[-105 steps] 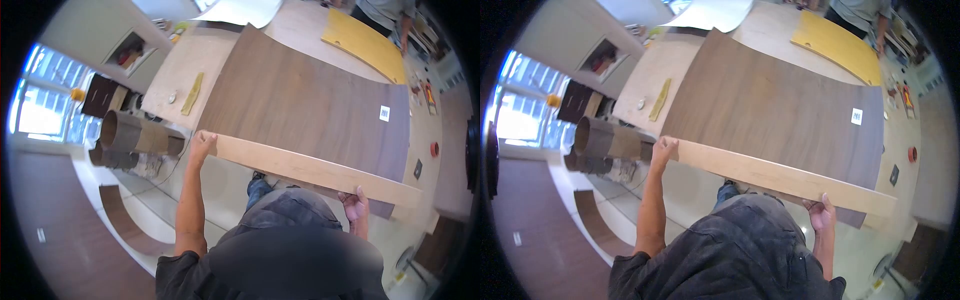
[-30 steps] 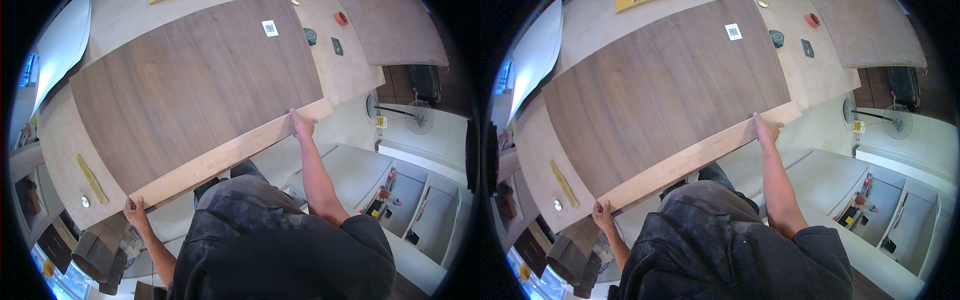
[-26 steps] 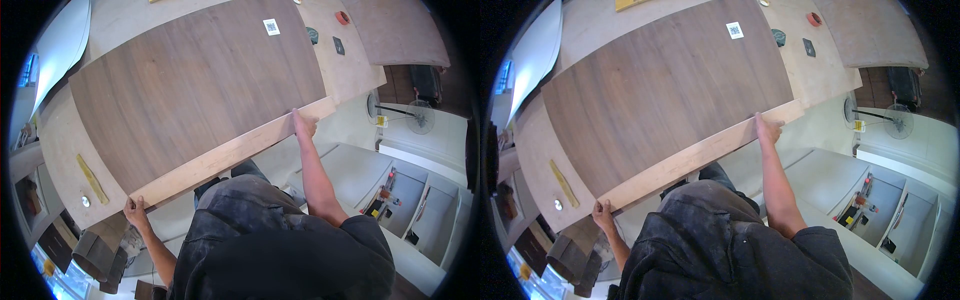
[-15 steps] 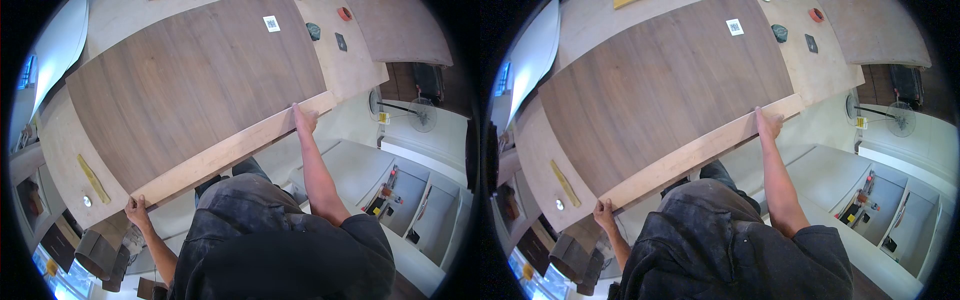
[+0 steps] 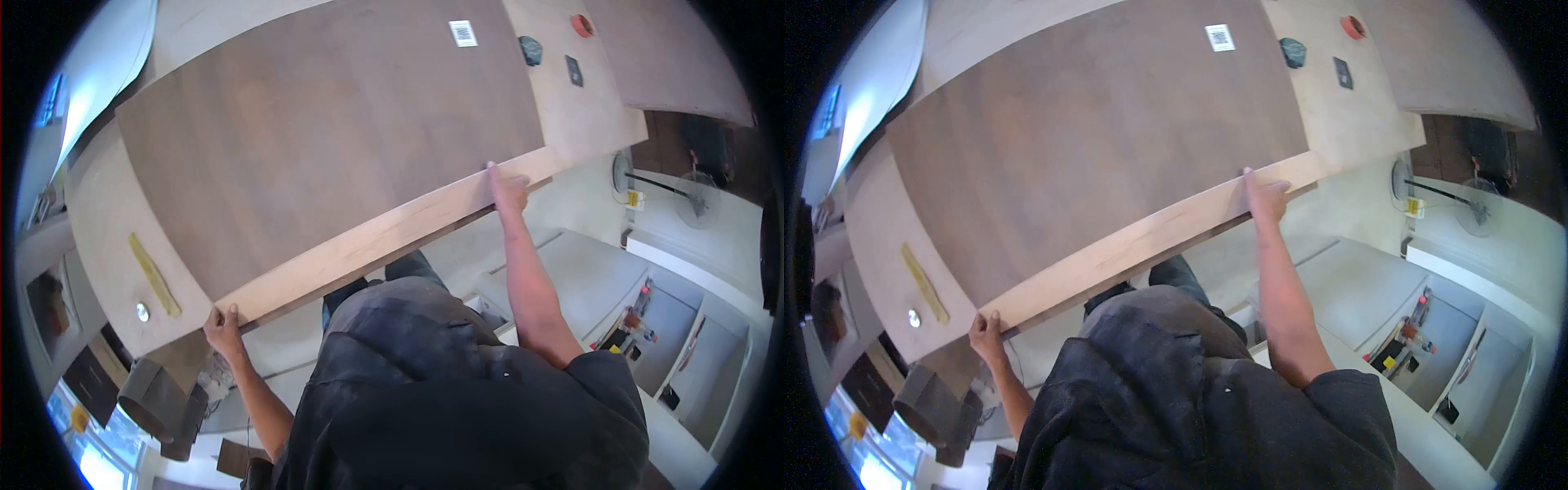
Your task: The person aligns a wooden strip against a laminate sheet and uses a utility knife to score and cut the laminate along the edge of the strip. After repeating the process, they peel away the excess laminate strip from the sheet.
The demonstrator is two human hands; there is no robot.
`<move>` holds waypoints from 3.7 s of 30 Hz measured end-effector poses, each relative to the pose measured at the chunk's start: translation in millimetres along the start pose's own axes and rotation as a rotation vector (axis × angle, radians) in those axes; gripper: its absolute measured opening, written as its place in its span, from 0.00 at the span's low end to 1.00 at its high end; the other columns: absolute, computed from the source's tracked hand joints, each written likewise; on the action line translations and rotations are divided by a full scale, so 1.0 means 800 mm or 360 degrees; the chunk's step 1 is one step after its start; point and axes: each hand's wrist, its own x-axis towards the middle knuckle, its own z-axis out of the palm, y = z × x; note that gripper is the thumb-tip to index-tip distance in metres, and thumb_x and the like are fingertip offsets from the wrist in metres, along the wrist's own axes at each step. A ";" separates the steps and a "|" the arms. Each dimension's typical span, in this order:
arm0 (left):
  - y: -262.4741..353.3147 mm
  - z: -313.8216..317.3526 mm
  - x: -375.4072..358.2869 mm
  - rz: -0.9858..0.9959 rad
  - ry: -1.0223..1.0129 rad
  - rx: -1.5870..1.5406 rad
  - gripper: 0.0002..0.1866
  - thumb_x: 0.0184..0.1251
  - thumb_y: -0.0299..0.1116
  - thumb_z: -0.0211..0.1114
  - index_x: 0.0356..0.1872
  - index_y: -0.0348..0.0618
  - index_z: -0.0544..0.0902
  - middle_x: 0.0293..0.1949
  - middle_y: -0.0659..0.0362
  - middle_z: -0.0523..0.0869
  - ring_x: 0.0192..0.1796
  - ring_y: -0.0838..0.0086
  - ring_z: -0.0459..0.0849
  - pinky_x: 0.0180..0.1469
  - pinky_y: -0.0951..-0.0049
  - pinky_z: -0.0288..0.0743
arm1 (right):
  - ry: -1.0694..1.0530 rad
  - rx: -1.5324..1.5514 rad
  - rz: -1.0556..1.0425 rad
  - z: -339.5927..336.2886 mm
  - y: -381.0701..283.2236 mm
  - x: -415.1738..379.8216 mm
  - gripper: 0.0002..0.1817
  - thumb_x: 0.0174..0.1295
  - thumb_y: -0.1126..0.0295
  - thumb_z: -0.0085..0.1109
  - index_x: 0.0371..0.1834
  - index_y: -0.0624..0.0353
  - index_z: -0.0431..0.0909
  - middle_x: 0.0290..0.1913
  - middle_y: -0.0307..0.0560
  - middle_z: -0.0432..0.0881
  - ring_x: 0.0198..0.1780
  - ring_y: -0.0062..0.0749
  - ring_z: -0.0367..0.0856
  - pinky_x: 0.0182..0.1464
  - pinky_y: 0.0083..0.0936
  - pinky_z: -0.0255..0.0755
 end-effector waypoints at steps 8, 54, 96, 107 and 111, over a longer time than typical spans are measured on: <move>0.024 -0.005 -0.014 -0.0022 0.0095 0.0376 0.31 0.56 0.42 0.80 0.58 0.34 0.84 0.54 0.42 0.84 0.60 0.51 0.79 0.65 0.56 0.73 | -0.0130 0.0011 0.0003 0.019 0.010 0.018 0.64 0.49 0.29 0.71 0.73 0.76 0.59 0.66 0.76 0.75 0.67 0.65 0.77 0.65 0.44 0.79; 0.195 -0.030 -0.003 0.0559 -0.0003 0.0413 0.33 0.56 0.42 0.78 0.61 0.33 0.82 0.58 0.39 0.84 0.63 0.44 0.80 0.67 0.49 0.71 | -0.0866 0.0828 -0.1234 -0.111 -0.087 -0.150 0.27 0.64 0.54 0.69 0.54 0.68 0.86 0.52 0.59 0.89 0.59 0.40 0.86 0.63 0.34 0.75; 0.184 0.051 -0.003 0.0731 -0.0494 0.0600 0.25 0.60 0.45 0.72 0.53 0.40 0.85 0.50 0.42 0.88 0.58 0.47 0.83 0.63 0.48 0.73 | -0.2548 0.1339 -0.3013 -0.353 -0.127 -0.442 0.09 0.69 0.70 0.66 0.47 0.63 0.86 0.46 0.53 0.85 0.51 0.46 0.84 0.55 0.34 0.75; 0.195 0.070 -0.024 0.1071 -0.0371 0.0635 0.24 0.61 0.44 0.71 0.54 0.41 0.85 0.49 0.44 0.87 0.56 0.48 0.83 0.62 0.48 0.72 | -0.1438 0.0655 -0.1301 -0.098 0.091 -0.271 0.17 0.67 0.65 0.68 0.50 0.68 0.85 0.44 0.48 0.89 0.46 0.28 0.86 0.51 0.29 0.80; 0.210 0.101 -0.022 0.1169 -0.0424 0.0576 0.24 0.60 0.43 0.72 0.55 0.41 0.85 0.49 0.45 0.87 0.55 0.48 0.83 0.63 0.48 0.72 | -0.1128 0.0539 -0.1242 -0.091 0.125 -0.236 0.18 0.64 0.60 0.68 0.48 0.65 0.86 0.40 0.52 0.90 0.43 0.34 0.89 0.48 0.33 0.80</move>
